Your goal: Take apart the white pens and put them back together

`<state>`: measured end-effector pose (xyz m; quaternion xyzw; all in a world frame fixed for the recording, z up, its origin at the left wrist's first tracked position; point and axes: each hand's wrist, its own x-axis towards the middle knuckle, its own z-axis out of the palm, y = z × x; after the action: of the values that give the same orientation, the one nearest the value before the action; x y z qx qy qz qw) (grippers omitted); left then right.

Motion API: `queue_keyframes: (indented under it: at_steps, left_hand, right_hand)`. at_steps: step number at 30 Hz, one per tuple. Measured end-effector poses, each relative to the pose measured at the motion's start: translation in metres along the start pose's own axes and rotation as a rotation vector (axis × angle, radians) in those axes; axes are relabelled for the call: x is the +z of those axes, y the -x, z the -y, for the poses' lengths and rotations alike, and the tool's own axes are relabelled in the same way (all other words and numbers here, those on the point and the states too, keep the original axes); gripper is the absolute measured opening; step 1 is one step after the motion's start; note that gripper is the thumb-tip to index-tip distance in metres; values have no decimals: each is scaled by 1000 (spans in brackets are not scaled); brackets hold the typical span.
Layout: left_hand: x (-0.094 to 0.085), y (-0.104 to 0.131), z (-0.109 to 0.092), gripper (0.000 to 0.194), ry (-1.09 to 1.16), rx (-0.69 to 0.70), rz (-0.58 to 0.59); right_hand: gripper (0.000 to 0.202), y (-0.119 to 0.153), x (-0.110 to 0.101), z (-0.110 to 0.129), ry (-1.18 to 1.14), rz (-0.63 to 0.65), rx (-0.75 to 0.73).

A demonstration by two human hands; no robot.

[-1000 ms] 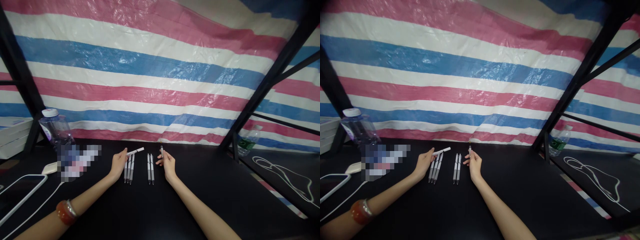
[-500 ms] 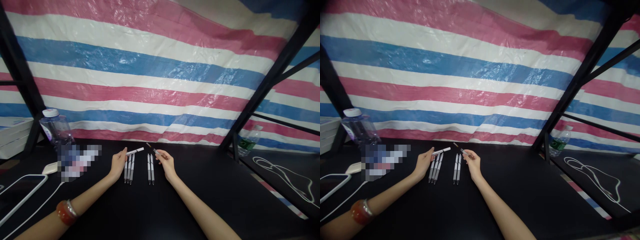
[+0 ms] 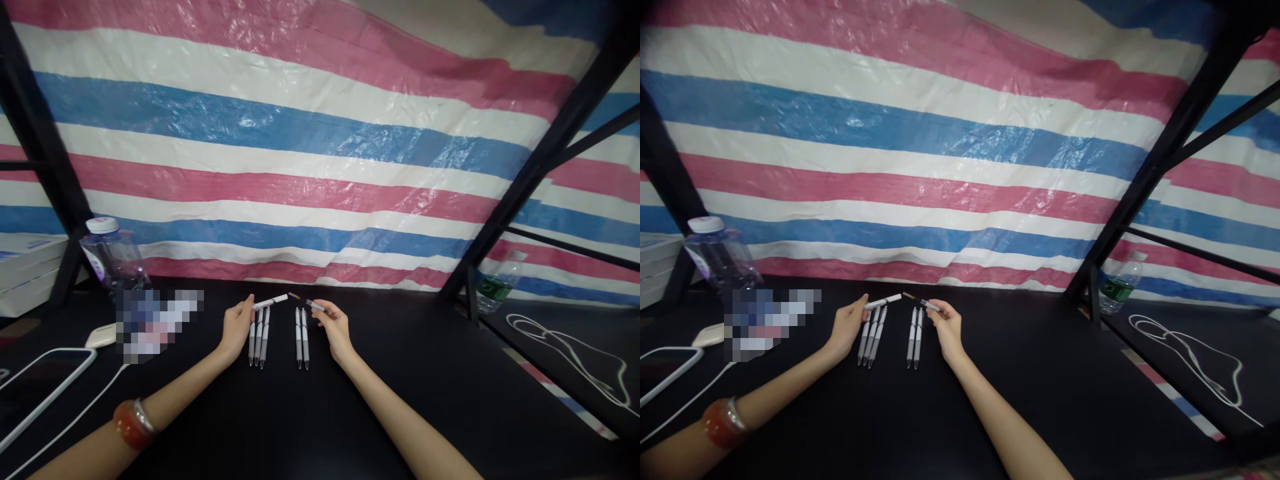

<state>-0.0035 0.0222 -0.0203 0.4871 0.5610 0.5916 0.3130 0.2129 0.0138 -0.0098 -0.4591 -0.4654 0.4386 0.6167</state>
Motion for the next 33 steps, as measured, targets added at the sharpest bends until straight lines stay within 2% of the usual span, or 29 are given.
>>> queue_keyframes:
  at_steps: [10,18,22,26,33]
  left_hand:
    - [-1,2,-4,50,-8,12,-2]
    - [-1,2,-3,49,-15,34,-5]
    - [-1,2,-3,49,-17,34,-1]
    - [-2,2,-4,49,-12,36,12]
    - [0,4,-8,48,8,20,32]
  right_hand:
    - [20,2,4,-2,84,67,-64]
    - [22,-1,-2,-4,10,-11,-34]
    - [22,-2,-2,-3,-5,-11,-20]
    - [20,0,1,-1,60,19,-24]
    - [20,3,4,-2,203,126,-141]
